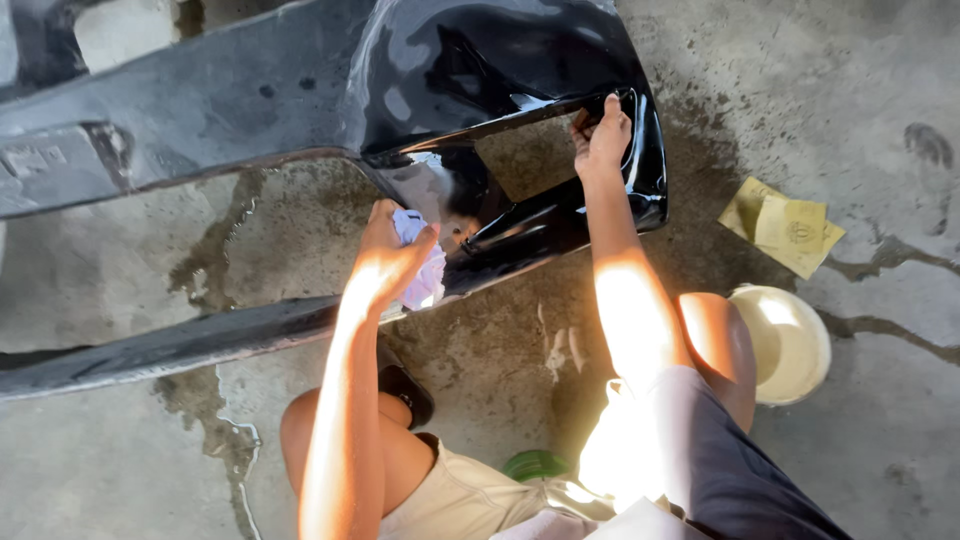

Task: The person sits on the floor with a black car bumper across their lap and wetsands its surface using a sanding block, moving it repeatedly over the glossy areas. They hold a cloth in the other hand, wiping the bumper between sanding passes and repositioning the block as they work around the grille opening.

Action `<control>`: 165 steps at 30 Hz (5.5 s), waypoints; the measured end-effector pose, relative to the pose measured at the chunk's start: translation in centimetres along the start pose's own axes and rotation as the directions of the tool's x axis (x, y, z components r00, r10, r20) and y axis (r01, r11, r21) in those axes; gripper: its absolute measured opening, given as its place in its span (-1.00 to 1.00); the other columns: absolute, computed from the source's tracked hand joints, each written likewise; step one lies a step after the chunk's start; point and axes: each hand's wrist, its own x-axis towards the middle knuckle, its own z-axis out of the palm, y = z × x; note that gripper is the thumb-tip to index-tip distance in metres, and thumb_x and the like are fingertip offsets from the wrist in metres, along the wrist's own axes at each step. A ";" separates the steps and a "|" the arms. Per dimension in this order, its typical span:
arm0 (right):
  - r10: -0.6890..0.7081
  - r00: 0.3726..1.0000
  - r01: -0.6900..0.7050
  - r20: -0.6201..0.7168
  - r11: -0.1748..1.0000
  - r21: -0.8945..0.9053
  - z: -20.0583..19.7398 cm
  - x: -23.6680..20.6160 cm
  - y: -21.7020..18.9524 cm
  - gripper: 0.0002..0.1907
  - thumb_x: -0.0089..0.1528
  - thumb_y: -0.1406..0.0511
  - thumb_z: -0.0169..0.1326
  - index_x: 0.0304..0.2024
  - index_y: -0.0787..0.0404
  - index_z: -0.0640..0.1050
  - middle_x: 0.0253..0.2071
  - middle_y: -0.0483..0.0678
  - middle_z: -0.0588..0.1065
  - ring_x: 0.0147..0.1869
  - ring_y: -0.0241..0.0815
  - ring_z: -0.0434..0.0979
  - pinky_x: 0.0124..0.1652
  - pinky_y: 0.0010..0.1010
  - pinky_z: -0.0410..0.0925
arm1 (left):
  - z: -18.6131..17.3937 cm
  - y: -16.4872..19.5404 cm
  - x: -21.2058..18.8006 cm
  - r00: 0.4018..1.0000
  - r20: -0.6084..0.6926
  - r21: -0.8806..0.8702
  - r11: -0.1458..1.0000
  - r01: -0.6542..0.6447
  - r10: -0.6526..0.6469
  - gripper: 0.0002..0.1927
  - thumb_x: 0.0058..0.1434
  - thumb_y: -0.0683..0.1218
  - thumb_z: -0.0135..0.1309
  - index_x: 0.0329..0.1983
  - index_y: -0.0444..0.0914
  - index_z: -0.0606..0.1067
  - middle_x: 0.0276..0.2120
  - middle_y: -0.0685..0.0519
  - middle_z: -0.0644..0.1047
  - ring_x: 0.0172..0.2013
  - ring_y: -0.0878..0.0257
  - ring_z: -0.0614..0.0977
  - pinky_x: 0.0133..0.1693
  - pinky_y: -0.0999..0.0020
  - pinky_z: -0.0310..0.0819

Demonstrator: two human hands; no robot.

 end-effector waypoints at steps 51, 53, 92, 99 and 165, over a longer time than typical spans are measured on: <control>-0.055 0.996 0.050 0.071 0.996 0.073 -0.8 1.1 3.7 -0.61 0.26 0.09 0.25 -0.23 0.11 0.33 -0.32 -0.11 0.36 -0.31 -0.20 0.43 -0.19 -0.08 0.57 | 0.1 2.7 -1.3 0.864 -0.428 0.044 0.961 -0.273 0.266 -0.71 0.25 -0.14 0.25 -0.12 -0.36 0.41 0.29 -0.24 0.32 0.23 -0.17 0.47 0.20 0.08 0.36; 0.002 0.994 -0.016 0.111 0.993 0.119 -0.7 1.4 3.3 -0.59 0.28 0.06 0.22 -0.23 0.19 0.34 -0.30 -0.04 0.46 -0.30 -0.15 0.53 -0.20 -0.16 0.54 | -0.4 2.5 -1.5 0.770 -0.522 0.111 0.924 -0.366 0.367 -0.74 0.29 -0.19 0.25 -0.09 -0.36 0.41 0.39 -0.27 0.20 0.30 -0.20 0.40 0.21 0.07 0.36; -0.600 0.616 0.785 0.511 0.525 -0.330 -1.3 -3.7 6.5 -0.56 0.13 0.40 0.42 -0.15 0.18 0.39 -0.09 -0.14 0.30 -0.08 -0.31 0.36 -0.17 -0.52 0.35 | 0.3 -0.3 -2.2 0.765 -0.136 0.415 0.737 -0.533 0.629 -0.58 0.00 -0.32 0.24 -0.05 -0.24 0.50 -0.10 -0.05 0.46 -0.02 -0.05 0.49 0.04 0.04 0.36; -0.620 0.722 0.687 0.306 0.694 -0.216 -2.2 -0.2 4.1 -0.59 0.14 0.47 0.34 -0.12 0.16 0.38 -0.07 -0.07 0.39 -0.06 -0.25 0.38 -0.06 -0.42 0.35 | 0.3 -0.1 -2.1 0.794 -0.116 0.333 0.777 -0.535 0.597 -0.56 -0.03 -0.32 0.26 -0.05 -0.23 0.49 -0.16 -0.04 0.43 -0.05 -0.08 0.46 -0.03 0.07 0.39; -0.001 0.995 -0.005 0.098 0.999 0.054 1.6 -0.5 3.5 -0.65 0.32 0.07 0.06 -0.15 0.06 0.22 -0.32 -0.05 0.47 -0.40 -0.21 0.46 -0.48 -0.39 0.37 | 0.0 0.0 -1.6 0.817 -0.160 0.391 0.795 -0.464 0.555 -0.66 0.09 -0.27 0.25 -0.06 -0.27 0.49 -0.18 -0.09 0.41 -0.09 -0.10 0.45 -0.08 0.06 0.40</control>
